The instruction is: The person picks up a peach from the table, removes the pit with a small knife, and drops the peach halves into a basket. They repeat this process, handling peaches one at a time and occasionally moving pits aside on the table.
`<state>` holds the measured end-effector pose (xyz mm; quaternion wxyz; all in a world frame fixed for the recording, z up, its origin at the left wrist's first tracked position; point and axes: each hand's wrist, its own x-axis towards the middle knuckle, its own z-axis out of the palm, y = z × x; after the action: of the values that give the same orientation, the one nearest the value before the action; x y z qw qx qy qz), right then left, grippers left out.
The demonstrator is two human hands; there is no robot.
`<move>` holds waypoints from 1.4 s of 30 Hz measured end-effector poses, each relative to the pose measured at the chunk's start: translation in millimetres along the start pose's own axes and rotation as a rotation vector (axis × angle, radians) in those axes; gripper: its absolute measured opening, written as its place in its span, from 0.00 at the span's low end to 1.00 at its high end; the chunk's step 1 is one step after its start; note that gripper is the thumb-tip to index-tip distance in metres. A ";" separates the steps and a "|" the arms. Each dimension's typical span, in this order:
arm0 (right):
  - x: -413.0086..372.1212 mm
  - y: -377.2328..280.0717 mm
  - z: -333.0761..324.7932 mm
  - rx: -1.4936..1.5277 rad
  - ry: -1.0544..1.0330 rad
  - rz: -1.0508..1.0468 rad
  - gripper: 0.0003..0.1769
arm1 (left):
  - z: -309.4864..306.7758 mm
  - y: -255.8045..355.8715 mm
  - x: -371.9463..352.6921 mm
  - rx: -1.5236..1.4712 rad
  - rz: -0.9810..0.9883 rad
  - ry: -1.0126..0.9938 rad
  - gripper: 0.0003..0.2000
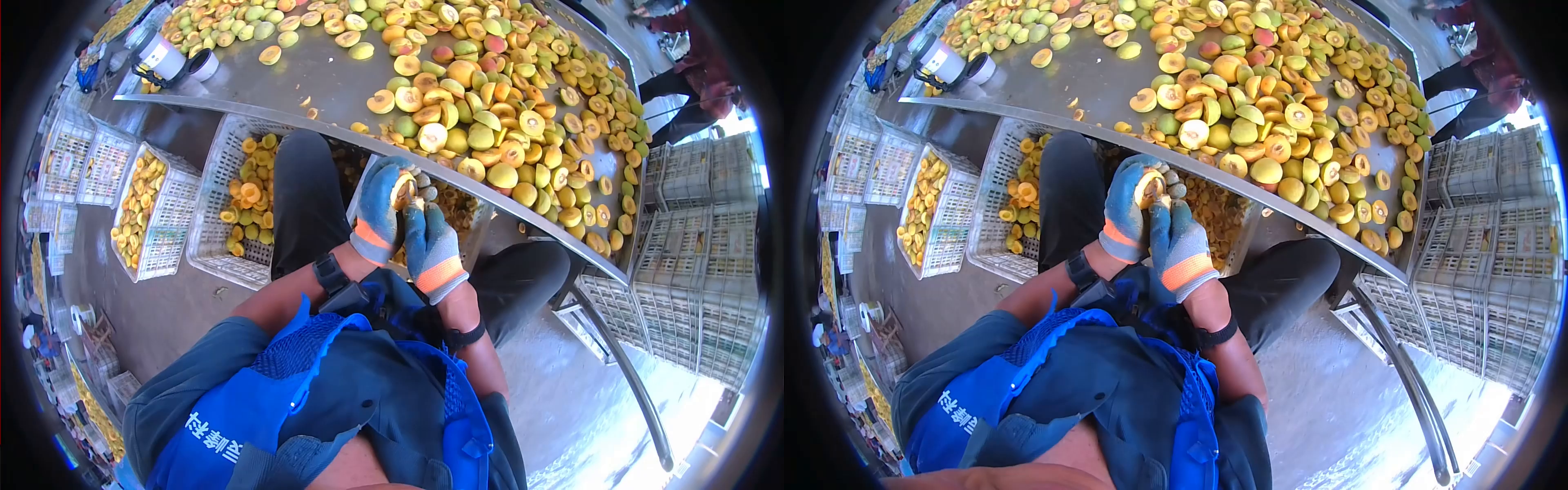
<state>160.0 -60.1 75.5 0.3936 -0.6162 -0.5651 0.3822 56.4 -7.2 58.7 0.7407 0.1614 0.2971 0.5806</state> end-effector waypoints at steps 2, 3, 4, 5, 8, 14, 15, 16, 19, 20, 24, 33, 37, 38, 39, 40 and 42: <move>0.3 -1.2 -1.6 0.017 -0.021 0.007 0.14 | -0.7 -0.7 -1.8 0.029 0.019 -0.011 0.10; 0.1 -1.5 -2.4 0.025 -0.032 0.010 0.14 | -2.0 -2.1 -2.0 0.027 0.015 -0.008 0.10; 0.7 -1.3 -3.3 0.005 -0.057 0.021 0.15 | -3.8 -4.1 -1.4 0.024 0.012 -0.007 0.10; 1.8 -1.1 -4.2 -0.016 -0.080 0.031 0.15 | -5.1 -5.6 -0.5 0.021 0.007 -0.007 0.10; 2.6 -2.3 -7.0 -0.077 -0.153 0.052 0.16 | -1.9 -3.2 -1.4 0.024 -0.025 -0.007 0.10; -1.6 21.4 -1.3 0.068 -0.147 -0.052 0.18 | -13.5 1.7 0.7 0.361 0.089 -0.193 0.10; -1.0 23.2 -2.7 0.165 -0.190 0.003 0.18 | -16.4 3.0 1.1 0.435 0.117 -0.234 0.10; 0.0 23.5 -4.9 0.262 -0.232 0.058 0.19 | -18.7 4.7 2.8 0.508 0.145 -0.277 0.10; 0.3 -5.3 -28.9 0.557 -0.462 0.436 0.21 | -25.9 10.8 9.8 0.586 0.103 -0.380 0.12; 0.2 -13.2 -32.5 0.583 -0.477 0.495 0.23 | -28.2 8.1 14.6 0.455 0.000 -0.344 0.13; -0.5 -7.2 -36.5 0.776 -0.515 0.572 0.23 | -6.9 13.1 4.8 0.103 -0.136 -0.150 0.15; -2.7 10.4 -19.2 0.454 -0.483 0.346 0.24 | -6.5 2.6 2.2 0.151 -0.160 0.148 0.21; -2.0 11.6 -21.7 0.525 -0.552 0.449 0.24 | -18.2 -2.2 -0.9 0.216 -0.087 0.045 0.21; -2.4 13.1 -25.2 0.595 -0.606 0.481 0.24 | -20.5 -0.9 -2.5 0.261 -0.080 0.010 0.21; -2.6 13.6 -27.6 0.664 -0.659 0.512 0.24 | -20.4 0.0 -3.6 0.305 -0.072 -0.027 0.21; -3.0 12.6 -28.4 0.722 -0.657 0.555 0.24 | -19.2 -0.1 -3.9 0.265 -0.093 -0.034 0.21; -6.2 10.0 -27.6 0.840 -0.651 0.640 0.24 | -18.1 0.3 -5.1 0.188 -0.135 -0.047 0.21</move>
<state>188.9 -68.3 77.5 0.2755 -0.3994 -0.2447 0.8394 44.0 -13.9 46.2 0.7664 0.2235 0.3428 0.4952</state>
